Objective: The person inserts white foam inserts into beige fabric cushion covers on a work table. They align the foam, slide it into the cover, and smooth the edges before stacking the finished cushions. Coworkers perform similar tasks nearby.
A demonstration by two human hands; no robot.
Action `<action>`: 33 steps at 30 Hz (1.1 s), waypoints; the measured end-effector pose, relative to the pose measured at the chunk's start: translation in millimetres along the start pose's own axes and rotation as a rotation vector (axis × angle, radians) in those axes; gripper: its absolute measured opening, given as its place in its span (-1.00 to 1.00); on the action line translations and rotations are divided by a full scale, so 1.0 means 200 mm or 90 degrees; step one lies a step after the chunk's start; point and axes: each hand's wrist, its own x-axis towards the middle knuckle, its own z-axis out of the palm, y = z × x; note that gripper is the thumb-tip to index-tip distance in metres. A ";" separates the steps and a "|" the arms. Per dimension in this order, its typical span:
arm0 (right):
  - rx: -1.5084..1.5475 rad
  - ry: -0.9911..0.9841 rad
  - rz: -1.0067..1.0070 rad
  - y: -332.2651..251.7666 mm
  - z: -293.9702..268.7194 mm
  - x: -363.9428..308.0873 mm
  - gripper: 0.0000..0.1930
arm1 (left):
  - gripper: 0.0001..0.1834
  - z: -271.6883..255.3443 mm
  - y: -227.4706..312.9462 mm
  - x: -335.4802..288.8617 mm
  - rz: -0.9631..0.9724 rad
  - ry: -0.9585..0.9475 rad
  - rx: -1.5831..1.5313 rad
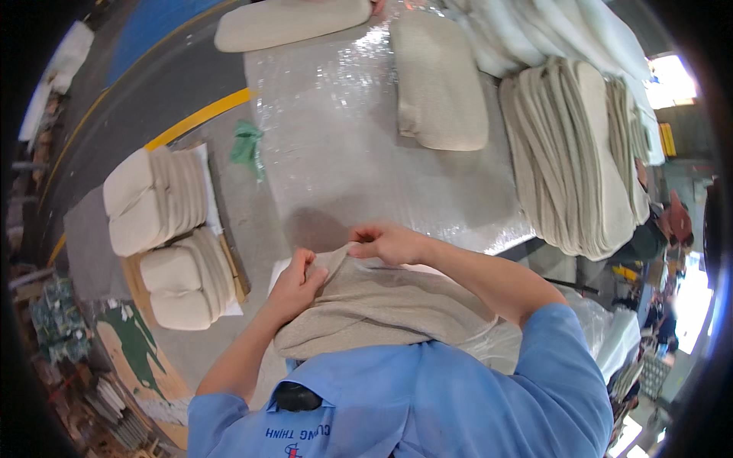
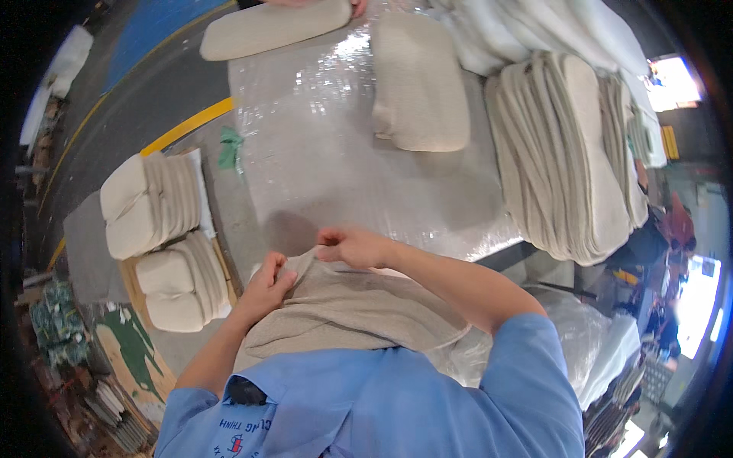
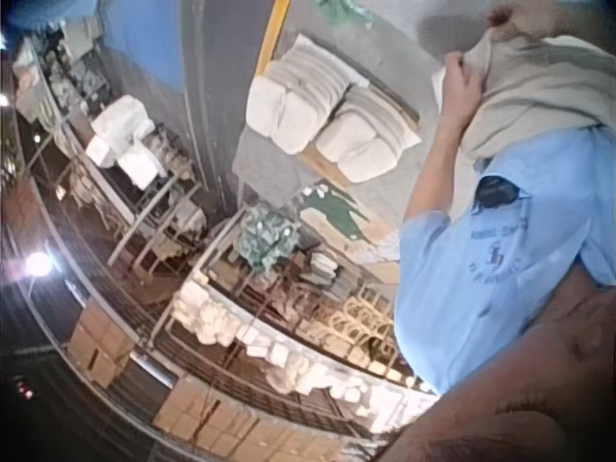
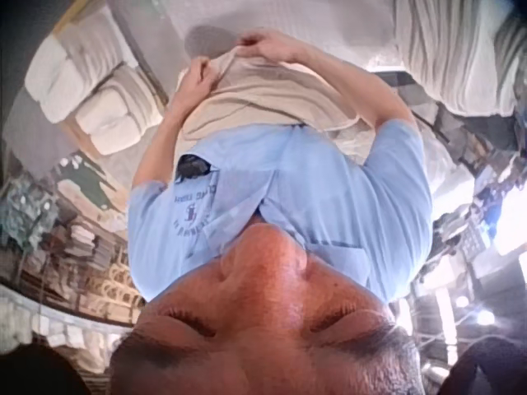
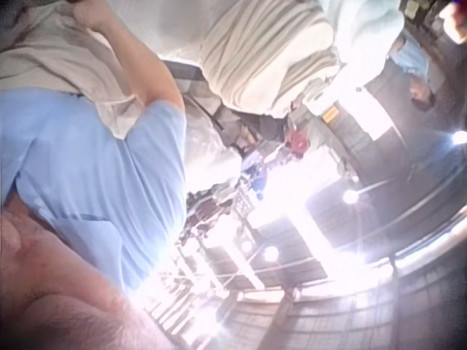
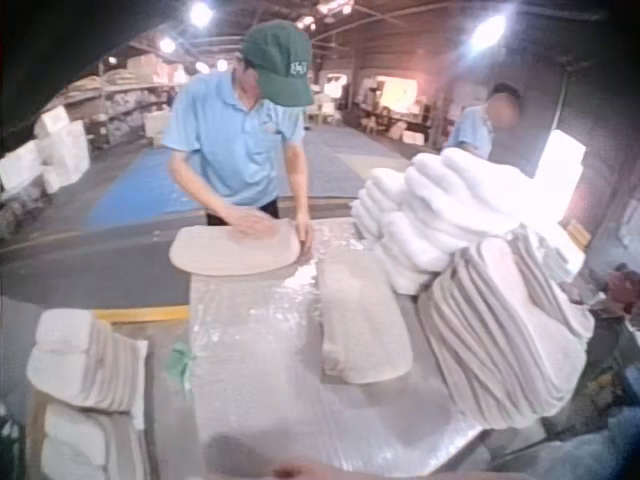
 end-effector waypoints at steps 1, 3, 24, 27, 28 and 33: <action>0.021 -0.001 -0.031 -0.03 0.01 0.00 -0.75 | -0.74 -0.01 0.00 0.03 0.001 -0.045 0.007; 0.031 -0.042 0.004 -0.05 -0.04 -0.06 -0.75 | -0.67 -0.03 0.00 0.09 0.001 -0.134 0.021; -0.539 0.204 -0.119 0.23 -0.49 -0.08 -0.78 | -0.74 0.05 -0.21 0.26 0.069 0.066 0.214; -0.582 0.257 -0.165 0.28 -0.46 -0.06 -0.78 | -0.71 0.02 -0.22 0.24 0.070 0.073 0.171; -0.603 0.256 -0.128 0.25 -0.43 -0.07 -0.77 | -0.71 0.01 -0.25 0.23 0.083 0.079 0.143; -0.518 0.218 -0.028 0.23 -0.29 -0.17 -0.70 | -0.70 -0.05 -0.43 0.05 -0.096 0.078 -0.190</action>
